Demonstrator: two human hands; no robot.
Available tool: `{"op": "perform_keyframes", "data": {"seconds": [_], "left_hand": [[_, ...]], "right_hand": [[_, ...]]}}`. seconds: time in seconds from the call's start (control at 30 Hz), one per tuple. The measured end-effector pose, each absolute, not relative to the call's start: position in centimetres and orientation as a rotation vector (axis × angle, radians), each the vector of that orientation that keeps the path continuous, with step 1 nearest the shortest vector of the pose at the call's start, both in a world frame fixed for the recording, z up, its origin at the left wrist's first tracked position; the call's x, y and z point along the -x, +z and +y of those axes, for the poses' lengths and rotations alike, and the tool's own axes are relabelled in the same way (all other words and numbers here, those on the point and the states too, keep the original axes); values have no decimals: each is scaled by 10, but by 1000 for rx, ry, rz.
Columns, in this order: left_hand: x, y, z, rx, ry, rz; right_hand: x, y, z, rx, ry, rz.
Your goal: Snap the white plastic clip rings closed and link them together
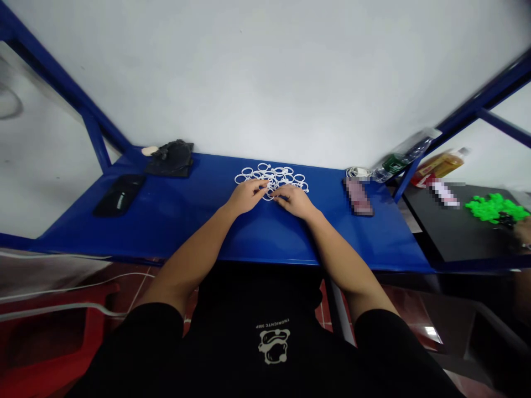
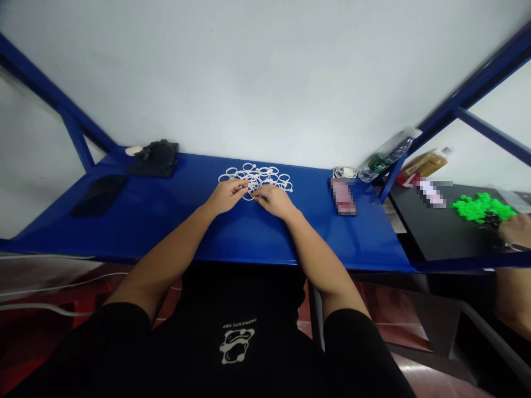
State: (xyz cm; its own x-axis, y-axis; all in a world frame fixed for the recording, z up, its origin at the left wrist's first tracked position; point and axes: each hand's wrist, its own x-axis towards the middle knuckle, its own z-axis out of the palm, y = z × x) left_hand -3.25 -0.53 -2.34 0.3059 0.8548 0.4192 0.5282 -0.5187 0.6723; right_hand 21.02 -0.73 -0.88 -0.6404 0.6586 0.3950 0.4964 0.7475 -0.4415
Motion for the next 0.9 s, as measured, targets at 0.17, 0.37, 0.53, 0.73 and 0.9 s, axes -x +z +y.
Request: {"op": "perform_keyframes", "data": {"seconds": [0.17,0.37,0.53,0.73,0.9], "left_hand": [[33,-25,-5,-2171,1158,1214],[30,-21,-9,-2142,1207,1172],[29,-19,-13,-2126,1173,1128],[25,-21,-15,-2078,1112,1119],[23,-19,-16,-2057,1148,1099]], "right_hand": [[-209,-7,-10,902,394,-2363],[-209,-9,-9,942,429,-2320],[-211,-10,-7,1003,415,-2238],[-211,-9,-6,909,408,-2261],[-210,-6,-6,780,352,-2265]]}}
